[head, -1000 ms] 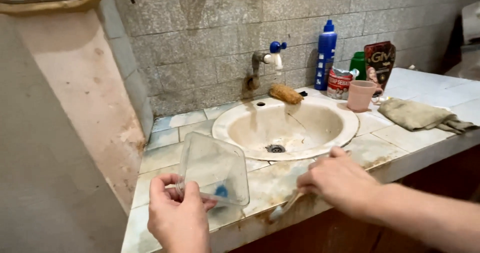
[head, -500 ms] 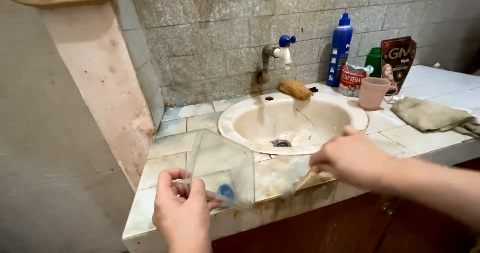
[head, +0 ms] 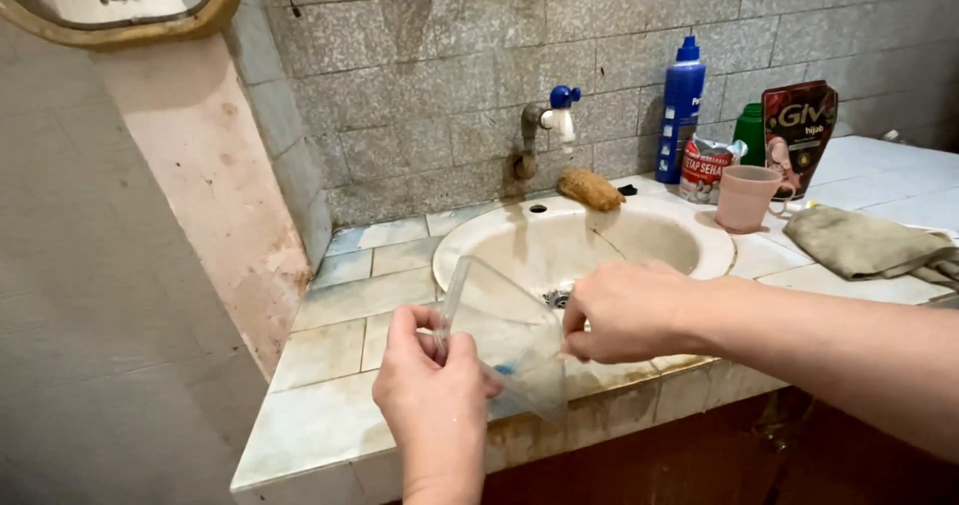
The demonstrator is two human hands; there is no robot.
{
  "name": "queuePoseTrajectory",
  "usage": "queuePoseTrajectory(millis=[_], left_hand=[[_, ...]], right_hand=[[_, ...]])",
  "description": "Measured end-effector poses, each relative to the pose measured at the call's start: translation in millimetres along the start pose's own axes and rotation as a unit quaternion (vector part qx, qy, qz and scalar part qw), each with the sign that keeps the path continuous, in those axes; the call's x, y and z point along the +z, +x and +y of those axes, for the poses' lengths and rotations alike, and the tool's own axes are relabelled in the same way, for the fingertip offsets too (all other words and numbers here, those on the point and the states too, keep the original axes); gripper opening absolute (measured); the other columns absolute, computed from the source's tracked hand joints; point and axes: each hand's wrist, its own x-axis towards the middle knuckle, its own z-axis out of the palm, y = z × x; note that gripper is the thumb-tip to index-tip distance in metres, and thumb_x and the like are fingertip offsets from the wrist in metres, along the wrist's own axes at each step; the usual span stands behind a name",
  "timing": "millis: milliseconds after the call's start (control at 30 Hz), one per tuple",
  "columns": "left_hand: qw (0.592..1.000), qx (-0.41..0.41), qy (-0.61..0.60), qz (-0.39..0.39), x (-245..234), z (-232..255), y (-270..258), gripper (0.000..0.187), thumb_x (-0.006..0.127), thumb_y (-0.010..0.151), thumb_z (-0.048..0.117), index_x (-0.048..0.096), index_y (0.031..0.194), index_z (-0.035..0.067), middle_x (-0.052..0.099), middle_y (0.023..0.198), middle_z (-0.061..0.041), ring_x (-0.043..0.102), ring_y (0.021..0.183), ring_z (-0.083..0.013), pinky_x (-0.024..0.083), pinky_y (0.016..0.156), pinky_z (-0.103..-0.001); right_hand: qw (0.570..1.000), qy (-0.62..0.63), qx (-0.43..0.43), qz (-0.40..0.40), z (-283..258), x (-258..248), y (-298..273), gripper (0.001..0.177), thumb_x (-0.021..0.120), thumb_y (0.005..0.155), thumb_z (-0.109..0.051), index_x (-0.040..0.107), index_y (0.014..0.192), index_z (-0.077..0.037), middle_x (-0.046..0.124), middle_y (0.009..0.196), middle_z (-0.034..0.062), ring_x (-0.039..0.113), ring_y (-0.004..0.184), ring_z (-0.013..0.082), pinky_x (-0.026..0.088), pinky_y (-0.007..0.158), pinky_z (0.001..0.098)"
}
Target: Scrubbing the edges and grout of a sink and the surrounding countertop using a brush and cleaning solution.
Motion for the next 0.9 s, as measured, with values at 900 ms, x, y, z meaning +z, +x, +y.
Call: queuePoseTrajectory(millis=[900], left_hand=[[0.973,0.010,0.070,0.219,-103,-1,17,0.020,0.064,0.085,0.001,0.056,0.103,-0.001,0.061,0.065,-0.009,0.071,0.050,-0.0203,0.059,0.047,-0.034]], right_hand=[[0.977,0.004,-0.209,0.047,61,94,35,0.026,0.067,0.089,-0.048,0.081,0.097,-0.029,0.080,0.084,-0.0021,0.073,0.080,0.0218,0.049,0.080,0.0469]])
